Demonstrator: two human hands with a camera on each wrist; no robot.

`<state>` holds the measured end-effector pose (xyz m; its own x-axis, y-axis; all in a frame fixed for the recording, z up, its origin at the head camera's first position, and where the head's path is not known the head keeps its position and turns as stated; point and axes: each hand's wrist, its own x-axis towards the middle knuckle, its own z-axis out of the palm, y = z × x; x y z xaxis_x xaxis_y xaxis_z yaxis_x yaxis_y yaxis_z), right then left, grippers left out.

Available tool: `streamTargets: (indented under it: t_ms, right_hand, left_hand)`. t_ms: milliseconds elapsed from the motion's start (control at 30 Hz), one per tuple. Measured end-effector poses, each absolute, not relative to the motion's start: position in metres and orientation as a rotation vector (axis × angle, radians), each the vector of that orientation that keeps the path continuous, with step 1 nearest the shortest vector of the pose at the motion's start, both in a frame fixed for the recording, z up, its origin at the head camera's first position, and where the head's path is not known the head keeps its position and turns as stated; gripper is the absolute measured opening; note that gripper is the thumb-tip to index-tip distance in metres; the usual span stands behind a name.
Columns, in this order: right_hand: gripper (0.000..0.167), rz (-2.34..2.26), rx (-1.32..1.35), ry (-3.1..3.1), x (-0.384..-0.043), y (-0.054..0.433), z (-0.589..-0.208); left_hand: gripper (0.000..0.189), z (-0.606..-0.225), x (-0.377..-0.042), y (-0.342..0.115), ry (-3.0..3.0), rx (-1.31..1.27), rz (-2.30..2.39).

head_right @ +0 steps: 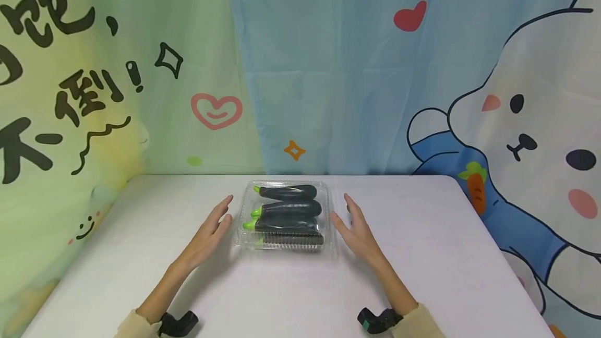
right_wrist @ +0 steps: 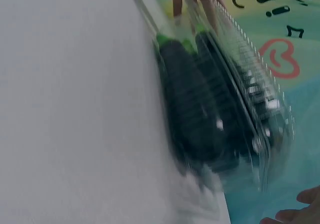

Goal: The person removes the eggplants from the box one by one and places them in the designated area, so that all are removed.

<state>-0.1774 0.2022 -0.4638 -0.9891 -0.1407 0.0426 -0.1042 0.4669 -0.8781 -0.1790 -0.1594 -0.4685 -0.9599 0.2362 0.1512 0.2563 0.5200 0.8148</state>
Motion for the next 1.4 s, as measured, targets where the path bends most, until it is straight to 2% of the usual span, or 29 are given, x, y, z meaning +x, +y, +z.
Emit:
streamTargets:
  t_ms: [167,467,733,967,1233,1400]
  right_hand:
    - [0.074,-1.728,-0.247,2.548,-0.168,0.187,-0.459]
    - [0.086,-1.789,-0.129,2.432,-0.156,0.175,-0.461]
    - [0.104,-1.700,-0.186,2.467,-0.148,0.167,-0.473]
    - [0.114,-1.684,-0.230,2.499,-0.149,0.163,-0.479]
    - [0.117,-1.692,-0.202,2.483,-0.150,0.163,-0.487]
    - [0.115,-1.701,-0.166,2.477,-0.150,0.163,-0.491]
  left_hand:
    - [0.057,-0.469,-0.174,-0.151,-2.618,-0.444,-1.626]
    - [0.063,-0.478,-0.166,-0.141,-2.553,-0.442,-1.811]
    - [0.083,-0.479,-0.162,-0.133,-2.559,-0.453,-1.883]
    - [0.098,-0.484,-0.160,-0.131,-2.613,-0.330,-1.905]
    - [0.112,-0.489,-0.161,-0.129,-2.661,-0.274,-1.847]
    - [0.114,-0.491,-0.162,-0.128,-2.662,-0.276,-1.812]
